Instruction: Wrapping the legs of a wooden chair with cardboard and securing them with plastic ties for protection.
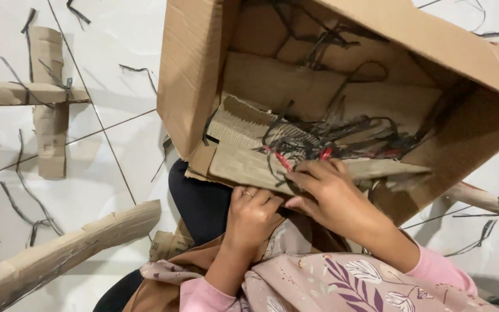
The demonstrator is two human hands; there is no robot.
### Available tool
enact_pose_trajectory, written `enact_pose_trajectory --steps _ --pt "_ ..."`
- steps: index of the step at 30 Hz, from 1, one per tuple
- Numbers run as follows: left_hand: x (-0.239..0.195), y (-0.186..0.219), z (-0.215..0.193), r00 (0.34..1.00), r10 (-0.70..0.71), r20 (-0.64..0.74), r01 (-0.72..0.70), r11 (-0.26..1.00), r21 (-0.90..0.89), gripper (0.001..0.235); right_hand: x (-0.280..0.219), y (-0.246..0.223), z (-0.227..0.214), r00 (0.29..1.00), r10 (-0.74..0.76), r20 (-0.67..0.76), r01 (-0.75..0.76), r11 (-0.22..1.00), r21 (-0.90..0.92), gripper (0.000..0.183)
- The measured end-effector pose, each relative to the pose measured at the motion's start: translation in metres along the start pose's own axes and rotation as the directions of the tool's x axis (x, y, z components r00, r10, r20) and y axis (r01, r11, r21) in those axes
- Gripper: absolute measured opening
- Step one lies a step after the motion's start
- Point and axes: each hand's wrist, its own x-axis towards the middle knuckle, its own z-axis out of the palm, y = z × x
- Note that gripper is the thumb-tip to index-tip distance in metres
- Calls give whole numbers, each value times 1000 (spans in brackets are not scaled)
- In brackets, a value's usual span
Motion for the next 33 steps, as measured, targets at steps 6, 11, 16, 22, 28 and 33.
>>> enact_pose_trajectory --steps 6,11,16,22,28,33 --pt "-1 1 0 1000 -13 9 13 1000 -1 16 2 0 4 972 235 -11 -233 967 99 36" --pt "15 6 -14 999 -25 26 25 1000 2 9 32 3 -3 917 380 121 -365 922 -129 58" --pt "18 10 -15 1000 -21 12 21 1000 13 7 46 28 11 794 499 347 -435 865 -250 76" --pt "26 10 -14 999 -29 -16 29 998 47 14 24 55 35 961 269 66 -264 961 -86 29" --pt "45 1 -12 995 -95 43 87 983 162 9 38 8 -21 874 14 -486 13 999 52 13" --pt "55 -5 -9 976 -188 105 166 967 192 15 36 7 -25 823 156 -546 28 949 314 11"
